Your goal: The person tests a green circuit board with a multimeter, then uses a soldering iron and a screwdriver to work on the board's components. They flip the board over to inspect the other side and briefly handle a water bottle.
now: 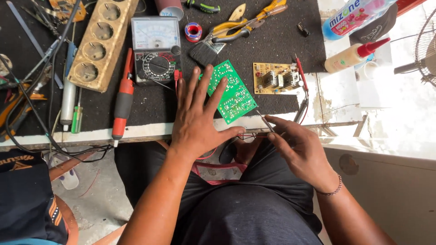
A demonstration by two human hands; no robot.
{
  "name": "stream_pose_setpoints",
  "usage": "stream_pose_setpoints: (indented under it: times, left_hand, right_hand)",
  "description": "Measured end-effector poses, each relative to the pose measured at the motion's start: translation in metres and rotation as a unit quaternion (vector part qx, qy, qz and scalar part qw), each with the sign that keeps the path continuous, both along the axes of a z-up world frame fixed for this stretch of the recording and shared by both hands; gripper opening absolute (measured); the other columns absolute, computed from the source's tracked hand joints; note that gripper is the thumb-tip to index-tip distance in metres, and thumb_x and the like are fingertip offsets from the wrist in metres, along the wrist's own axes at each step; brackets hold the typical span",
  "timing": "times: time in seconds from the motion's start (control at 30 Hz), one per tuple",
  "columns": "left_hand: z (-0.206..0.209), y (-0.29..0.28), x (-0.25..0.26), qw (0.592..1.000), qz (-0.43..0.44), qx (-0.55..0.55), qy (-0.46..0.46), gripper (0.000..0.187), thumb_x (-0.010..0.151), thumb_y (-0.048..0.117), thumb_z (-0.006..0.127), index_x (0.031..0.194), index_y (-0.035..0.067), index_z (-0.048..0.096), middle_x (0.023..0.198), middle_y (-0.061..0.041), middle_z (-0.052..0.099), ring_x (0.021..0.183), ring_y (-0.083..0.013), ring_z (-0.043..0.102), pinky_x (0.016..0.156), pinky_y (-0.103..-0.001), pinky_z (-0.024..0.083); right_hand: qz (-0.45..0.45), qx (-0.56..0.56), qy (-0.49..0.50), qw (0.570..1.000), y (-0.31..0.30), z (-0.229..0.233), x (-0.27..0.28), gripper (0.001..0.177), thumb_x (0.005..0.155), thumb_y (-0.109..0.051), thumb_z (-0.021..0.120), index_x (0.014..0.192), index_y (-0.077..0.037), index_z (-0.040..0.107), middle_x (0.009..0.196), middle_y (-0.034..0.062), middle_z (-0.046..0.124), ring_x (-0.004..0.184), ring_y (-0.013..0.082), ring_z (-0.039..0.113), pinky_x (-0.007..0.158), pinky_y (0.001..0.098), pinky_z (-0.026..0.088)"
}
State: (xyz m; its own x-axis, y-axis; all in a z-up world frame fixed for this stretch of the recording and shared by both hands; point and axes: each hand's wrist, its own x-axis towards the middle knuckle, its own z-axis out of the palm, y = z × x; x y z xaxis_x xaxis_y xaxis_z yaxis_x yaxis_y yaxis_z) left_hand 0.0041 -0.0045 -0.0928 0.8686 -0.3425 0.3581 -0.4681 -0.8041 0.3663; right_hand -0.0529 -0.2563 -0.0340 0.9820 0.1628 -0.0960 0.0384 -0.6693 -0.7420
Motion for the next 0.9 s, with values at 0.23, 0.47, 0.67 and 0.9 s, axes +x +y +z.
stream_pose_setpoints:
  times: [0.23, 0.47, 0.67, 0.9]
  left_hand:
    - [0.004, -0.003, 0.005, 0.999, 0.021, -0.005, 0.025, 0.114, 0.078, 0.078, 0.082, 0.163, 0.019, 0.034, 0.17, -0.024, 0.007, 0.159, -0.0481, 0.008, 0.131, -0.062, 0.015]
    - [0.001, -0.004, 0.005, 0.999, 0.022, -0.03, 0.011, 0.101, 0.082, 0.073, 0.077, 0.157, 0.014, 0.041, 0.165, -0.027, 0.024, 0.156, -0.0468, 0.021, 0.128, -0.063, 0.016]
    - [-0.001, -0.005, 0.006, 0.998, 0.028, -0.048, -0.009, 0.102, 0.077, 0.07, 0.083, 0.153, 0.015, 0.044, 0.157, -0.025, 0.036, 0.152, -0.0454, 0.03, 0.127, -0.063, 0.02]
    - [-0.003, -0.005, 0.005, 0.996, 0.038, -0.066, -0.035, 0.102, 0.075, 0.068, 0.089, 0.149, 0.012, 0.046, 0.152, -0.026, 0.039, 0.15, -0.0466, 0.033, 0.126, -0.063, 0.025]
  right_hand:
    - [0.081, -0.014, -0.07, 0.994, 0.006, -0.001, 0.006, 0.038, 0.101, -0.023, 0.062, 0.136, -0.011, 0.066, 0.084, 0.0013, 0.061, 0.065, 0.0142, 0.051, 0.065, 0.0278, 0.045]
    - [0.101, -0.051, -0.101, 0.988, 0.011, 0.0, 0.009, 0.037, 0.1, -0.018, 0.064, 0.136, -0.009, 0.065, 0.097, 0.0067, 0.071, 0.066, 0.0184, 0.059, 0.064, 0.0319, 0.049]
    - [0.113, -0.069, -0.096, 0.987, 0.016, 0.0, 0.01, 0.038, 0.101, -0.017, 0.061, 0.138, -0.009, 0.064, 0.103, 0.0069, 0.073, 0.074, 0.02, 0.067, 0.067, 0.0333, 0.051]
    - [0.099, -0.104, -0.102, 0.984, 0.02, 0.003, 0.009, 0.039, 0.101, -0.016, 0.062, 0.139, -0.01, 0.065, 0.096, 0.0069, 0.072, 0.069, 0.0241, 0.064, 0.063, 0.0373, 0.05]
